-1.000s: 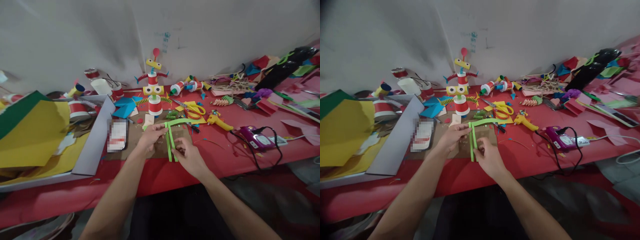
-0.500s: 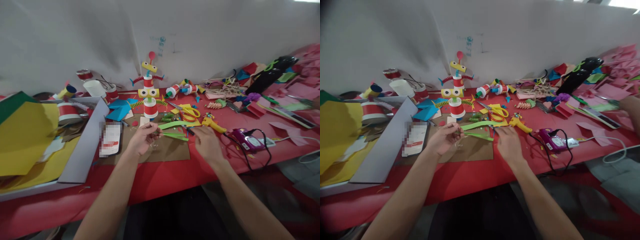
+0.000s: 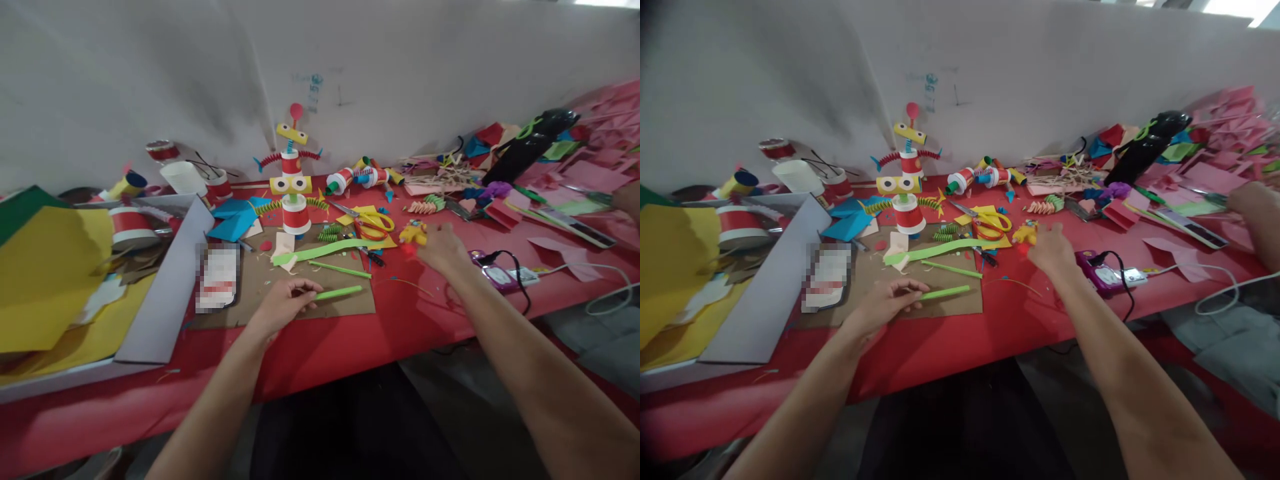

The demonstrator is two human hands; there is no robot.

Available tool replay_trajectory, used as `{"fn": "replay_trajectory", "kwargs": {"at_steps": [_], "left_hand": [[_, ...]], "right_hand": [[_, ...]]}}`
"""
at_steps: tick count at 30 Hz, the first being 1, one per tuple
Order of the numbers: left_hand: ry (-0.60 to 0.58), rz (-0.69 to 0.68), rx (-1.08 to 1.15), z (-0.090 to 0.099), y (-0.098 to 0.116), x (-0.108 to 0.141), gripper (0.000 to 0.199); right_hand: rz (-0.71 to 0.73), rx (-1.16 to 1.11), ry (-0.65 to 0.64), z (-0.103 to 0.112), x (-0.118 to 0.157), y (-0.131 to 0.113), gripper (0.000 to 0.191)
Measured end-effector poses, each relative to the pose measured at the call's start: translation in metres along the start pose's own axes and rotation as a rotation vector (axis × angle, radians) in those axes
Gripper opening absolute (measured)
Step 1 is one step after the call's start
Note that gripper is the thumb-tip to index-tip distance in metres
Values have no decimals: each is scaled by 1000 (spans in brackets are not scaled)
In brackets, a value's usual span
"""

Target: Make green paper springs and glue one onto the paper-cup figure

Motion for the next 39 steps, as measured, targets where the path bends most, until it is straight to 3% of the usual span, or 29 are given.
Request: {"fn": "replay_trajectory", "kwargs": {"at_steps": [4, 6, 8, 11, 13, 20, 29, 35, 39], "left_hand": [[166, -147, -311, -3, -3, 13, 23], [213, -213, -404, -8, -2, 16, 21], [249, -237, -453, -13, -2, 17, 19], [287, -252, -519, -16, -4, 16, 19], [297, -251, -548, -17, -5, 15, 19], [284, -222, -558, -19, -8, 15, 20], [281, -237, -558, -18, -9, 14, 20], [285, -240, -556, -19, -9, 14, 21], [278, -236, -565, -19, -9, 14, 21]], "right_hand": [[-55, -294, 165, 9, 48, 9, 31], [-8, -640, 109, -2, 81, 5, 14], [108, -945, 33, -18, 114, -8, 19], [256, -1096, -172, -44, 153, -35, 35], [324, -1106, -237, -55, 166, -49, 40], [417, -1025, -262, -68, 162, -69, 39], [387, -927, -274, -69, 154, -81, 37], [316, -767, -151, -61, 148, -76, 34], [345, -735, -177, -60, 150, -80, 35]]}}
Point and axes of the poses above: each hand's wrist, its own x-axis away from the middle knuckle, its own z-axis out of the back of the hand, y = z × x, the point moved 4 cm from there along -x, towards the middle knuckle, and after that the axes turned 12 degrees about -y, right-handed, at the moved point
